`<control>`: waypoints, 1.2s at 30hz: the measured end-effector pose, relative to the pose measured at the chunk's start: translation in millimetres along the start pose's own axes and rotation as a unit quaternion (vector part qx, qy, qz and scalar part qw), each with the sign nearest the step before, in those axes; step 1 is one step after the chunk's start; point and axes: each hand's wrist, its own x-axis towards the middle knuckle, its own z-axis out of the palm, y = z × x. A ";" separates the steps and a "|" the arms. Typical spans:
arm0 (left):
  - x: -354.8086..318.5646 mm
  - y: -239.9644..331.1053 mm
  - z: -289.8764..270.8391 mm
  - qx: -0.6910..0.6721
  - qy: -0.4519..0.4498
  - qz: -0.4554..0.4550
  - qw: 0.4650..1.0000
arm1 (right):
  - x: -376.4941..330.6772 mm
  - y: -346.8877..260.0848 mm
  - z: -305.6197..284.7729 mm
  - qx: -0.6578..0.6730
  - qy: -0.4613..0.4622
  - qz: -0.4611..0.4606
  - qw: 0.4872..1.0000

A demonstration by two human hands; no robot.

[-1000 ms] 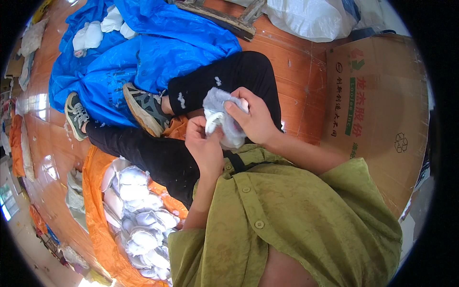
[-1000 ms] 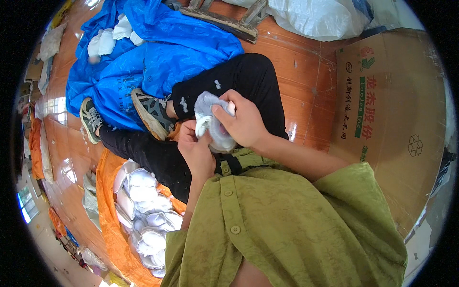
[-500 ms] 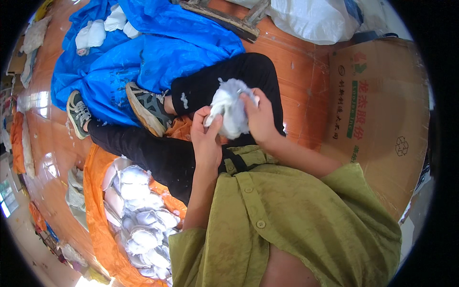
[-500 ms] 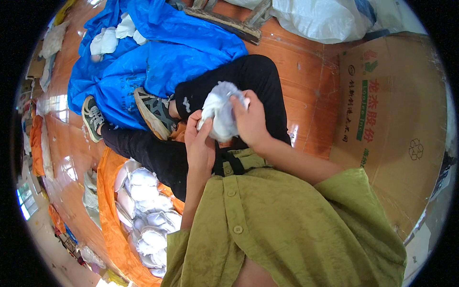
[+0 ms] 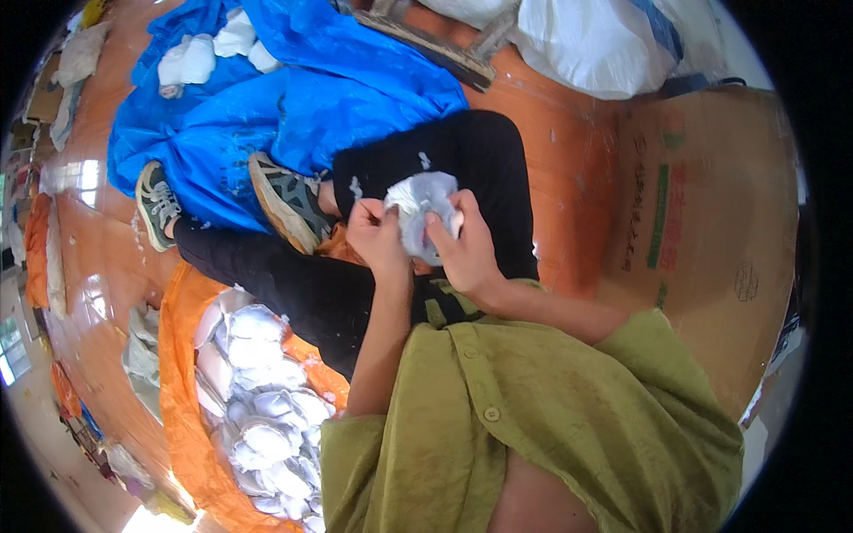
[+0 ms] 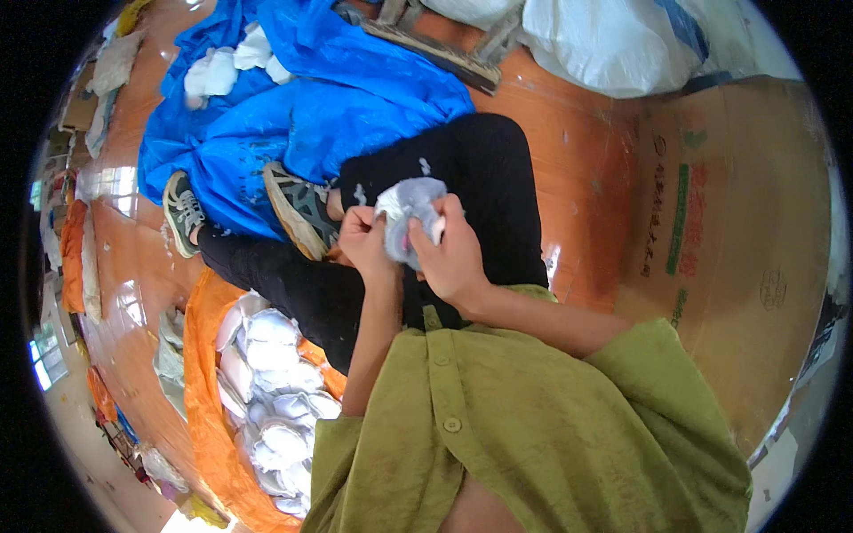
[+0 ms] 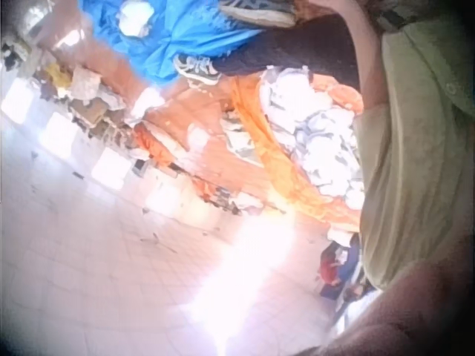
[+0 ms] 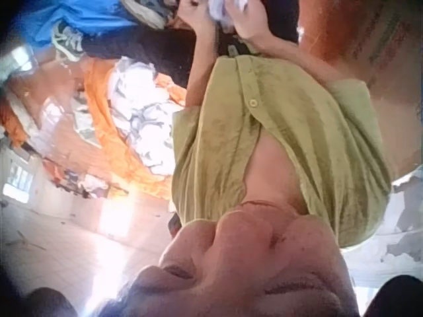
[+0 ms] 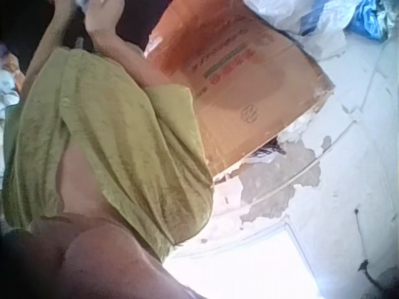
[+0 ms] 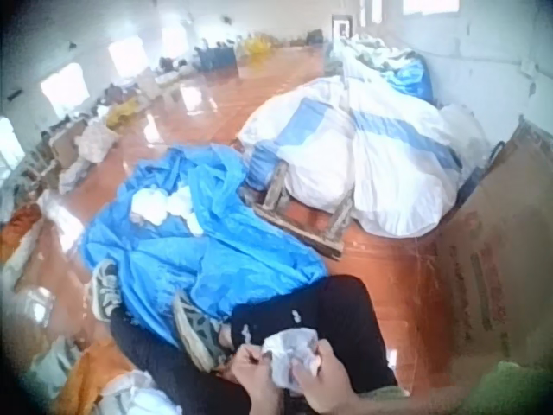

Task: The person sits on the floor and repeatedly stuffs white cotton-like material into a sock, compressing it by hand. The person handles the sock and cotton material throughout the clip.

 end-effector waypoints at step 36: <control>11.3 25.5 3.3 -0.169 -0.086 -0.166 0.968 | 29.1 15.0 -2.3 0.123 0.032 0.028 0.992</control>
